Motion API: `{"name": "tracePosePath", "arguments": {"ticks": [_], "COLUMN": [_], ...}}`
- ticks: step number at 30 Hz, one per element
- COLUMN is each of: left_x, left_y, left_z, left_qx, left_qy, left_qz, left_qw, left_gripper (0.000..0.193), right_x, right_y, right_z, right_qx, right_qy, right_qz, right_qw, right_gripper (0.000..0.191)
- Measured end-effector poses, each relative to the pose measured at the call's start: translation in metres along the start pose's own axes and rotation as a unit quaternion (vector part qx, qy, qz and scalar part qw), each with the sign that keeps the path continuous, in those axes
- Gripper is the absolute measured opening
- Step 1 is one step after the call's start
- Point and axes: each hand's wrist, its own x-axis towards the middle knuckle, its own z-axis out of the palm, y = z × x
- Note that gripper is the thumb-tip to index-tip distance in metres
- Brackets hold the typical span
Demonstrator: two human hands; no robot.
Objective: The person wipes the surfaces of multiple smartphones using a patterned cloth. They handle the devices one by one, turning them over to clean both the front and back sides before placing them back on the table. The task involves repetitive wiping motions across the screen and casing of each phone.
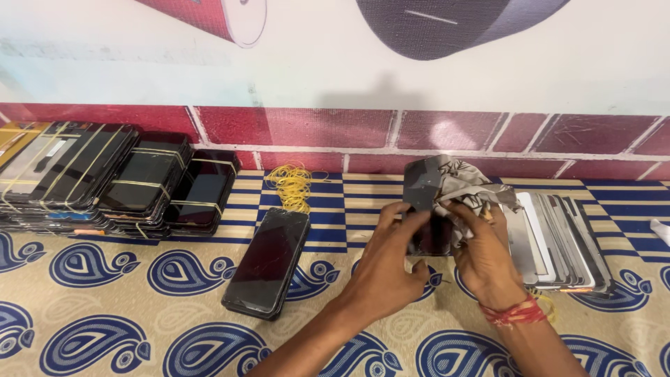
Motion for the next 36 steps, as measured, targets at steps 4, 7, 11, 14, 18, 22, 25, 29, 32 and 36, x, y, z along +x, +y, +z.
{"name": "tracePosePath", "arguments": {"ticks": [4, 7, 11, 14, 18, 22, 25, 29, 32, 36], "left_x": [0.006, 0.008, 0.011, 0.010, 0.013, 0.014, 0.012, 0.011, 0.012, 0.013], "left_y": [-0.011, -0.020, -0.027, -0.027, -0.025, -0.029, -0.037, -0.045, -0.044, -0.035], "left_z": [0.005, 0.006, 0.004, 0.000, -0.002, -0.002, -0.004, -0.008, -0.010, -0.017], "left_qx": [-0.118, -0.231, -0.430, -0.455, -0.405, -0.411, -0.396, -0.398, -0.380, -0.355], "left_qy": [0.035, 0.062, 0.012, 0.011, 0.027, 0.036, 0.048, 0.011, -0.046, -0.099], "left_qz": [-0.089, -0.200, -0.221, -0.257, -0.243, -0.229, -0.240, -0.239, -0.227, -0.213], "left_qw": [0.988, 0.950, 0.875, 0.853, 0.881, 0.882, 0.885, 0.886, 0.895, 0.905], "left_gripper": [0.063, 0.059, 0.044, 0.048, 0.051, 0.050, 0.045, 0.042, 0.044, 0.045], "right_x": [0.002, 0.002, -0.003, -0.008, -0.017, -0.033, -0.041, -0.040, -0.032, -0.024], "right_y": [0.001, 0.004, 0.007, 0.007, 0.001, -0.002, -0.002, -0.003, -0.006, -0.004], "right_z": [-0.001, 0.002, 0.007, 0.012, 0.018, 0.026, 0.032, 0.030, 0.020, 0.009], "right_qx": [0.034, 0.044, 0.059, -0.006, -0.338, -0.420, -0.454, -0.504, -0.528, -0.423], "right_qy": [-0.026, -0.032, -0.076, -0.093, -0.051, -0.095, -0.184, -0.229, -0.198, -0.168], "right_qz": [-0.008, -0.003, -0.019, -0.096, -0.263, -0.356, -0.413, -0.432, -0.501, -0.436], "right_qw": [0.999, 0.999, 0.995, 0.991, 0.902, 0.829, 0.768, 0.712, 0.657, 0.777], "right_gripper": [0.024, 0.024, 0.024, 0.031, 0.026, 0.040, 0.050, 0.060, 0.061, 0.061]}}
